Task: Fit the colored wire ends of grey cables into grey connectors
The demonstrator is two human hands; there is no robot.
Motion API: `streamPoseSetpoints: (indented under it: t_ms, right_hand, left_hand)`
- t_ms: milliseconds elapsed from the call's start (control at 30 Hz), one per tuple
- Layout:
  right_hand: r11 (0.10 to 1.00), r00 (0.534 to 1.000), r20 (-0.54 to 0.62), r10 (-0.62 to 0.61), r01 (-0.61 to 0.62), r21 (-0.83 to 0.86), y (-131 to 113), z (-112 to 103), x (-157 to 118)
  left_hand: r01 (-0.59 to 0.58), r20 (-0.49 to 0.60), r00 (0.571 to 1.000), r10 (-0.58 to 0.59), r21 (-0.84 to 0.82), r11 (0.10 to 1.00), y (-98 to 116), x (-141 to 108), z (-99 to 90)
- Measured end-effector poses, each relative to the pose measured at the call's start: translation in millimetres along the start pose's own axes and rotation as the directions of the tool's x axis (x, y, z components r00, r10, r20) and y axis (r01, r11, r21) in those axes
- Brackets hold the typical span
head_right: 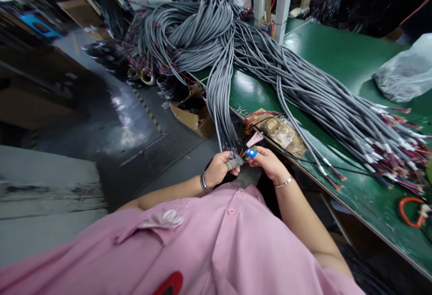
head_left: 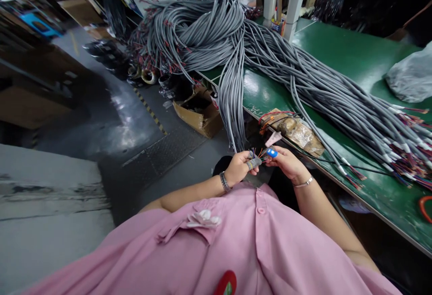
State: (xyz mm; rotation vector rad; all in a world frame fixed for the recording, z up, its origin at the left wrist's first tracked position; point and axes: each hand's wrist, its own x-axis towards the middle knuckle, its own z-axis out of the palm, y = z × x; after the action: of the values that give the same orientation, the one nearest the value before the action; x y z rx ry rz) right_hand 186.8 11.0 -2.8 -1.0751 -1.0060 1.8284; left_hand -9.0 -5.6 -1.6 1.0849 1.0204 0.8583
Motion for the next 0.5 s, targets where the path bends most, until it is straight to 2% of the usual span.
streamPoseSetpoints:
  t_ms: [167,333,400,500]
  right_hand:
    - [0.978,0.989,0.007,-0.147,0.146,-0.151,-5,9,-1]
    - [0.942,0.982,0.043,-0.184,0.188,-0.278,-1,21,-3]
    - [0.927,0.974,0.030,-0.225,0.223,-0.302,0,24,-4]
    - [0.931,0.963,0.011,-0.269,0.263,-0.254,1,22,-6]
  left_hand:
    - [0.037,0.070,0.997,-0.043,0.092,0.995,-4,2,1.2]
    - [0.120,0.172,0.974,-0.144,0.143,0.982,-9,4,0.3]
    - [0.126,0.161,0.976,-0.145,0.125,0.984,-8,5,0.1]
    - [0.096,0.085,0.992,-0.097,0.015,0.995,-6,5,0.2]
